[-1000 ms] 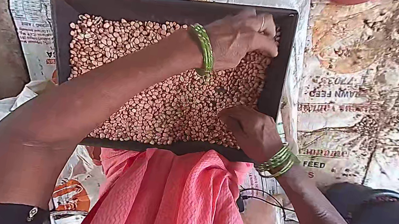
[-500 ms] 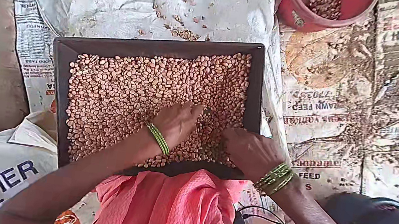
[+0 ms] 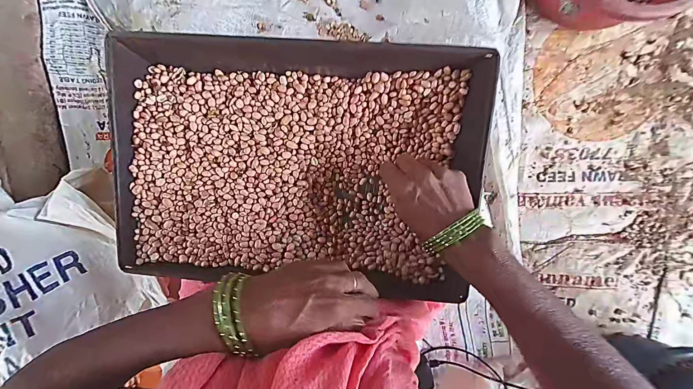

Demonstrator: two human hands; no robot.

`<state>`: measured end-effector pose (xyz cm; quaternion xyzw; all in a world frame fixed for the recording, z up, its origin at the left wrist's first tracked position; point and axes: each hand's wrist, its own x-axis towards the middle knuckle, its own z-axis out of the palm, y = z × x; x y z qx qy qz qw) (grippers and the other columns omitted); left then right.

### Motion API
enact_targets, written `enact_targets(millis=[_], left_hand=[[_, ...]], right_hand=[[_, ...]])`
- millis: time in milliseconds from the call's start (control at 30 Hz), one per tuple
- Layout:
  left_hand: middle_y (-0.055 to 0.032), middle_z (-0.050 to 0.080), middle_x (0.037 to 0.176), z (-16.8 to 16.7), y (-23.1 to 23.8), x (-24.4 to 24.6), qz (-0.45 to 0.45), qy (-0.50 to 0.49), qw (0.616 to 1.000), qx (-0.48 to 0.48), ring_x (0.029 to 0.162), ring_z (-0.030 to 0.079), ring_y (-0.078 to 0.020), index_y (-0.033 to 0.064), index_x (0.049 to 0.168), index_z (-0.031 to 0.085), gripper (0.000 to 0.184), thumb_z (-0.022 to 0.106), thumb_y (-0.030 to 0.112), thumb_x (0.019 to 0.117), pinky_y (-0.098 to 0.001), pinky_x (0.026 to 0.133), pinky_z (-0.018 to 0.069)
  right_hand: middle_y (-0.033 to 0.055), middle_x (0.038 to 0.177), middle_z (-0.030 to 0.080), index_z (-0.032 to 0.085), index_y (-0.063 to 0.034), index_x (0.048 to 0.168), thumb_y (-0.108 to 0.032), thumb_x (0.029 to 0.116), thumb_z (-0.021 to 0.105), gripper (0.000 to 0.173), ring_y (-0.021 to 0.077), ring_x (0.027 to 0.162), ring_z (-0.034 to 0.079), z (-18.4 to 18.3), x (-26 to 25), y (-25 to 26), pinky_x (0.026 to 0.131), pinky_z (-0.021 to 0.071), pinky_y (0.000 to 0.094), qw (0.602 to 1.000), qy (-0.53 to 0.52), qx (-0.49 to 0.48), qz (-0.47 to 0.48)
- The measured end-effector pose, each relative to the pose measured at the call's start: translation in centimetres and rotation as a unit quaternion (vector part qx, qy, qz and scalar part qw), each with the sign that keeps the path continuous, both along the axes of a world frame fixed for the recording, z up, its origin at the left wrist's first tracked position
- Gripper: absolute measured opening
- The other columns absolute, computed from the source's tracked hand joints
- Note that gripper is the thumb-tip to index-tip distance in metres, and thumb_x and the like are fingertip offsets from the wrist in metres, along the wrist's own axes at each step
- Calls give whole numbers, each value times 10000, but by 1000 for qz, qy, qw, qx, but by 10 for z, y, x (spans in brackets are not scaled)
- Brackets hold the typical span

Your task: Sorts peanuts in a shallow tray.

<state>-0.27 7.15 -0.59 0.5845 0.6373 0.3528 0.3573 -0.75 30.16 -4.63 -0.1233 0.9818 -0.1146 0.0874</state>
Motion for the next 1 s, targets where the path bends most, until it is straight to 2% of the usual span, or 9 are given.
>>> enact_targets(millis=[100,200,333,467,567,733,800,867,1000], left_hand=[[-79,721,1208,11,-18,-15,43,12,995,-90,1118,695,-215,91,1175,726,357,426,270,1101,-403,914,576],[-122,699,972,0,-16,-32,168,100,968,-158,810,712,-287,61,1063,748,280,531,238,1055,-495,670,591],[-174,694,997,-47,13,-47,207,212,953,-56,876,708,-334,33,1079,753,185,598,105,1009,-459,757,602],[-231,697,1009,-77,26,-55,130,263,956,17,962,706,-401,0,1039,741,150,620,72,987,-485,853,589],[-212,697,991,-76,30,-60,110,280,953,17,937,709,-380,5,1023,736,127,633,67,980,-460,826,595],[-237,664,1064,-62,39,-78,149,195,966,-80,962,694,-409,-37,1075,693,208,588,135,1027,-535,823,578],[-231,675,1062,-50,36,-88,215,184,955,-85,942,700,-390,-36,1077,687,210,589,142,1024,-537,812,574],[-209,692,1039,-33,28,-95,271,177,943,-71,877,707,-331,-25,1066,686,191,600,138,1015,-477,781,581],[-133,700,1000,-7,1,-96,323,170,930,-37,831,681,-169,15,1075,677,177,621,168,1004,-293,768,560]], right_hand=[[216,865,652,687,37,990,76,931,590,120,421,738,695,-2,5,3,522,534,509,1000,10,13,26],[236,909,674,668,59,1007,16,981,560,119,445,769,702,0,7,-2,557,538,536,999,-22,21,-25],[239,1000,697,659,26,1123,-182,1039,543,252,447,895,700,12,-4,4,738,530,626,977,-156,-68,-126],[-107,621,487,629,-162,931,-178,978,499,139,0,469,410,40,5,46,434,361,193,861,-153,-451,-178],[-98,751,628,632,-200,920,-189,1000,342,302,-30,520,494,53,15,75,444,400,120,731,-222,-622,-172],[-92,863,662,713,-107,1062,-166,1036,502,221,-57,625,525,35,31,39,557,444,128,868,-165,-444,-150],[38,917,676,771,-69,1034,-156,983,615,186,91,787,638,18,38,15,716,555,275,930,-101,-343,-84],[142,910,670,776,-44,1006,-138,959,645,168,286,820,682,-1,44,-7,697,578,459,964,-61,-257,-20],[173,881,635,710,10,941,-54,973,599,132,352,799,694,-25,45,-29,560,567,419,988,54,-118,86]])
